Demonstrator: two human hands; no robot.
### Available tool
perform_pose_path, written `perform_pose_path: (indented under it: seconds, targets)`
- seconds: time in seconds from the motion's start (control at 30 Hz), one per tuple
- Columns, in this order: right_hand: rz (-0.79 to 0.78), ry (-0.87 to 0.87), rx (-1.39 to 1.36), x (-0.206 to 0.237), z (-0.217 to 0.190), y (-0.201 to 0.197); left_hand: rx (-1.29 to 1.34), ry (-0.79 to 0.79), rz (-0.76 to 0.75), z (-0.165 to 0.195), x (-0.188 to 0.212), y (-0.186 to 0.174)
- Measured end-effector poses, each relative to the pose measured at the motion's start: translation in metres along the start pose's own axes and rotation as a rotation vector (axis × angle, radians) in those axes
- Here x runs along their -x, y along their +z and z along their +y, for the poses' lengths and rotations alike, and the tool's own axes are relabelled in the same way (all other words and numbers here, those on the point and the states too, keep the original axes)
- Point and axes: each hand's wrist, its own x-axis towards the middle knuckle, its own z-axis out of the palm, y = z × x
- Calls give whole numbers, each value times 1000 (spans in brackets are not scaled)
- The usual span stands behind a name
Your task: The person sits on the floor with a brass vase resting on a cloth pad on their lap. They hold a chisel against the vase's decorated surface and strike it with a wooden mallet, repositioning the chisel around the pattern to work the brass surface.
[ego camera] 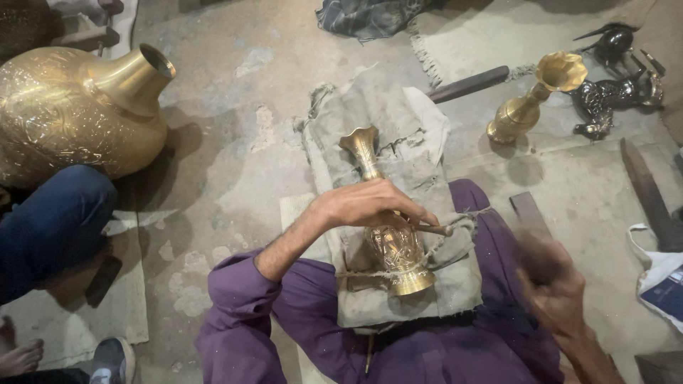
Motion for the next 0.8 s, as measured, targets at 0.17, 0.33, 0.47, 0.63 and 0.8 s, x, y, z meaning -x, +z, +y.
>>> perform_pose_path:
  seconds: [0.17, 0.33, 0.47, 0.63, 0.8]
  targets:
    - [-45, -6, 253, 0, -3, 2, -9, -79, -7, -5, 2, 6]
    - [-100, 59, 531, -7, -23, 0, -9, -33, 15, -4, 4, 5]
    - [-86, -19, 359, -14, -31, -3, 10, -55, 18, -2, 7, 3]
    - [-58, 38, 337, -16, -19, -7, 29, 6, 63, -4, 9, 4]
    - [-132, 22, 692, -15, -12, -8, 27, -47, 62, -2, 11, 6]
